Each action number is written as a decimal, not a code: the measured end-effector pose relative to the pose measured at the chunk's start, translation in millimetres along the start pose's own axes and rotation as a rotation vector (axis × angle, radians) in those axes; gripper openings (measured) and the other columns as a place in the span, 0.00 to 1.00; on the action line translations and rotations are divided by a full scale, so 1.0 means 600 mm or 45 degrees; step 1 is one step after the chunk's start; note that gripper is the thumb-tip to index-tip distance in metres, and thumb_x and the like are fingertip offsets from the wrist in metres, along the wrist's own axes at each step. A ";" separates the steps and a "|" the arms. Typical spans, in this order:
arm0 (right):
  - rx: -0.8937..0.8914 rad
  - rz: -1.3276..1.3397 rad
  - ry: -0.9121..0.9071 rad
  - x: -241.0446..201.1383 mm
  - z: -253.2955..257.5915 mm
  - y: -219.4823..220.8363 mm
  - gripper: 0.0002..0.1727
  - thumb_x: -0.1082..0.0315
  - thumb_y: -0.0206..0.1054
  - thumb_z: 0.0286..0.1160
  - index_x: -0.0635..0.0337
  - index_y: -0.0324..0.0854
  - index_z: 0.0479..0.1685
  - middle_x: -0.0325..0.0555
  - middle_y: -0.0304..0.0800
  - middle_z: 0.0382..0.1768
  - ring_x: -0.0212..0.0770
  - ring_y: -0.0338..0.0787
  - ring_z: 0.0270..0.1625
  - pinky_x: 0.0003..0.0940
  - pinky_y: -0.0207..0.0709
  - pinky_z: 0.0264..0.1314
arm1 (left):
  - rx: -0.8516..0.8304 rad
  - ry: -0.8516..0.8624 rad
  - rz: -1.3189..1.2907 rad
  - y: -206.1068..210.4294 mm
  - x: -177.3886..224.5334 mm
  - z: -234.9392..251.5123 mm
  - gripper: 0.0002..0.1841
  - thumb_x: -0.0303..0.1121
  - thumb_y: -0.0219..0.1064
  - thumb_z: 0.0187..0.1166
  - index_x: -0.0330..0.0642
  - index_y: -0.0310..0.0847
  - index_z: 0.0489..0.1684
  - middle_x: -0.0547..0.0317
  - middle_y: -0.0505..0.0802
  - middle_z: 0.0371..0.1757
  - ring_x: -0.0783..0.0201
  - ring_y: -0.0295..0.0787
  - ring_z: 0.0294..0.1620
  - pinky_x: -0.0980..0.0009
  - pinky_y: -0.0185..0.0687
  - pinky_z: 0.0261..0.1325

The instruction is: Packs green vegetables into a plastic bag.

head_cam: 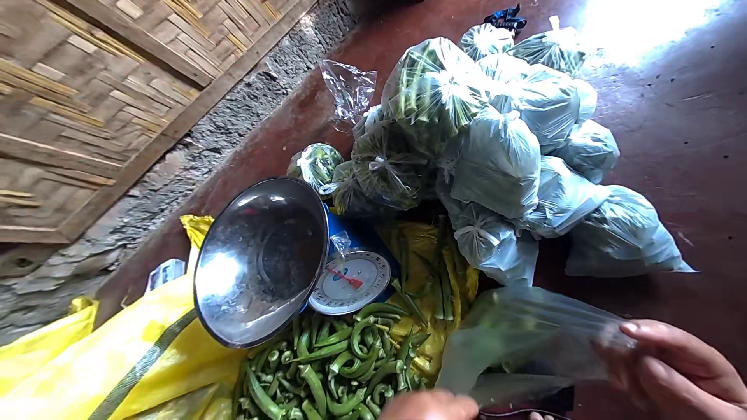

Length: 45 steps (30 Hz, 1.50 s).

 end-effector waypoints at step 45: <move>-0.423 0.154 0.225 0.016 0.003 0.034 0.29 0.64 0.55 0.90 0.35 0.63 0.90 0.39 0.86 0.72 0.30 0.93 0.53 0.23 0.88 0.48 | 0.750 -0.619 -0.361 -0.078 -0.264 0.225 0.31 0.19 0.69 0.69 0.32 0.70 0.77 0.33 0.71 0.83 0.42 0.74 0.81 0.52 0.76 0.78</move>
Point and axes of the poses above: each hand's wrist, its own z-axis towards the middle knuckle, its own y-axis out of the palm, x = y × z, the point moved 8 cm from there along z, towards the middle knuckle
